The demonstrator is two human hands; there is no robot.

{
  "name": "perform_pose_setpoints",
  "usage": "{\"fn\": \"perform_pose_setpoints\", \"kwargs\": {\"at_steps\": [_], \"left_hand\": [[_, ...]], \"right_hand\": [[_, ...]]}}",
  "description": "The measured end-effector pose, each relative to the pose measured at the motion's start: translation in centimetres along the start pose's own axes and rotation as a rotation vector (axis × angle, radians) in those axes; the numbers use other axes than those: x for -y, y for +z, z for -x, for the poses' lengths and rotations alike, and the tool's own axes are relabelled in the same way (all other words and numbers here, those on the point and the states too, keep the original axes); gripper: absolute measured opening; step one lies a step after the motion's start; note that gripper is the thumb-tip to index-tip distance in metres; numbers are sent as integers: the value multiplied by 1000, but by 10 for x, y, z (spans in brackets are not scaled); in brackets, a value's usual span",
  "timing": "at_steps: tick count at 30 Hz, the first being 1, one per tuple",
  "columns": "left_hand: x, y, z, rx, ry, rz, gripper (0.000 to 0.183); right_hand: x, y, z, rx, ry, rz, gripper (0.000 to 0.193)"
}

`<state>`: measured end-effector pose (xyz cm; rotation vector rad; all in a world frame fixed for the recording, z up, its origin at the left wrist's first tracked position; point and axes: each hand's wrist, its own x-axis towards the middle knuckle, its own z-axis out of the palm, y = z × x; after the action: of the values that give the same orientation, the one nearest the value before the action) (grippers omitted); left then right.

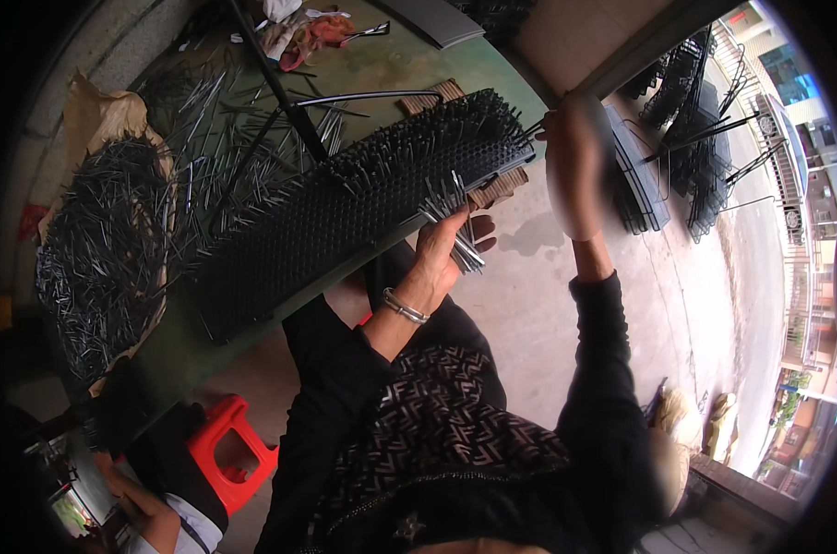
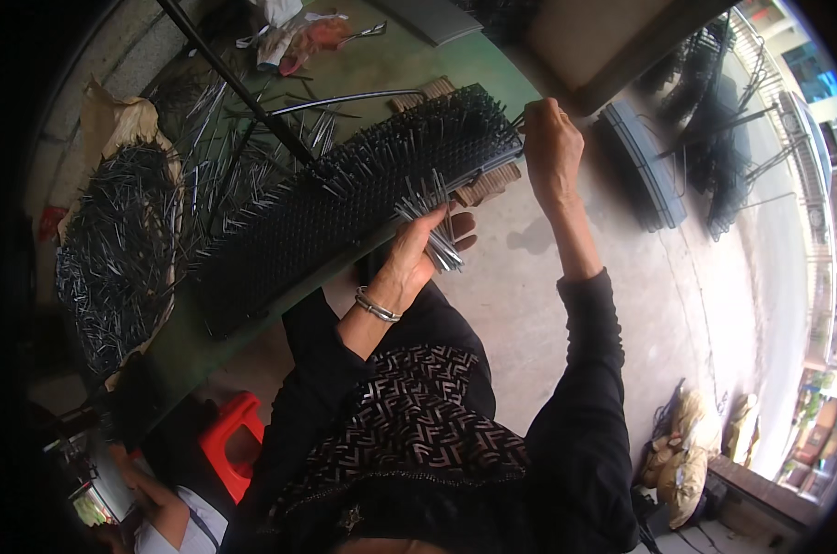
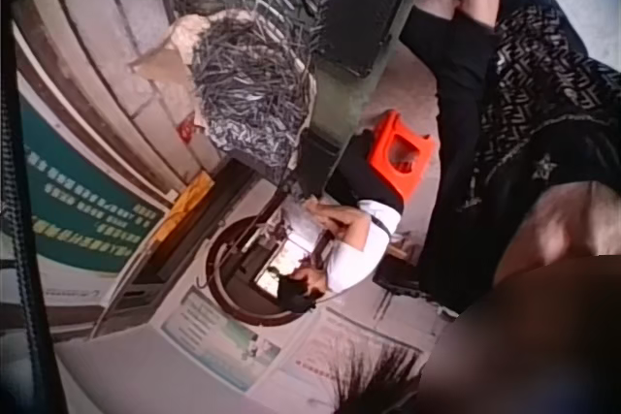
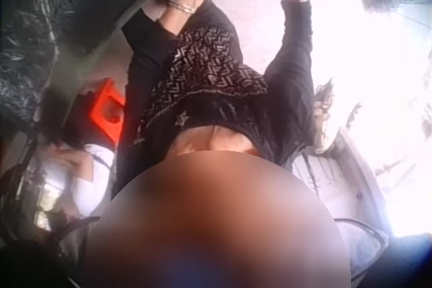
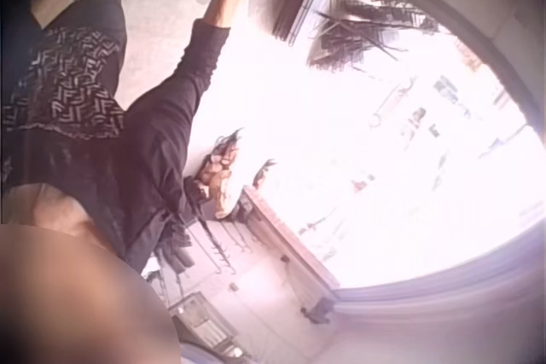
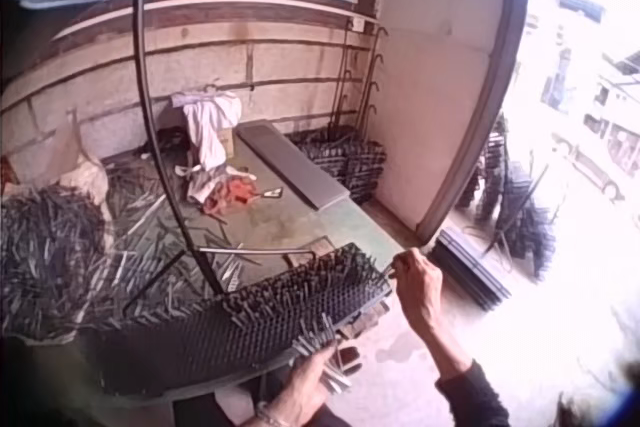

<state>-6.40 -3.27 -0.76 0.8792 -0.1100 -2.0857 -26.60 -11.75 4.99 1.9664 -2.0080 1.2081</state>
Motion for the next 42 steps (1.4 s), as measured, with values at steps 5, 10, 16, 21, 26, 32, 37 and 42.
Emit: {"fn": "perform_pose_setpoints", "kwargs": {"at_steps": [5,10,16,21,26,32,37,42], "left_hand": [[-1,-5,-1,-6,-34,2,18],[-5,1,6,-31,-28,-83,18],[-1,-5,3,-32,39,-65,16],[-1,-3,4,44,26,-88,22],[-3,-2,7,69,7,-90,24],[-7,7,20,112,52,-220,16],[-7,5,24,120,25,-339,24],[-10,3,26,136,24,-396,25]], "right_hand": [[2,2,-2,67,30,-12,11],[-1,7,1,72,-66,106,13],[8,5,6,57,-40,170,16],[0,4,13,13,29,229,18],[26,-7,23,30,10,175,24],[49,-25,39,860,228,-543,35],[50,-31,46,816,327,-716,30],[49,-35,46,787,375,-753,29]]}}
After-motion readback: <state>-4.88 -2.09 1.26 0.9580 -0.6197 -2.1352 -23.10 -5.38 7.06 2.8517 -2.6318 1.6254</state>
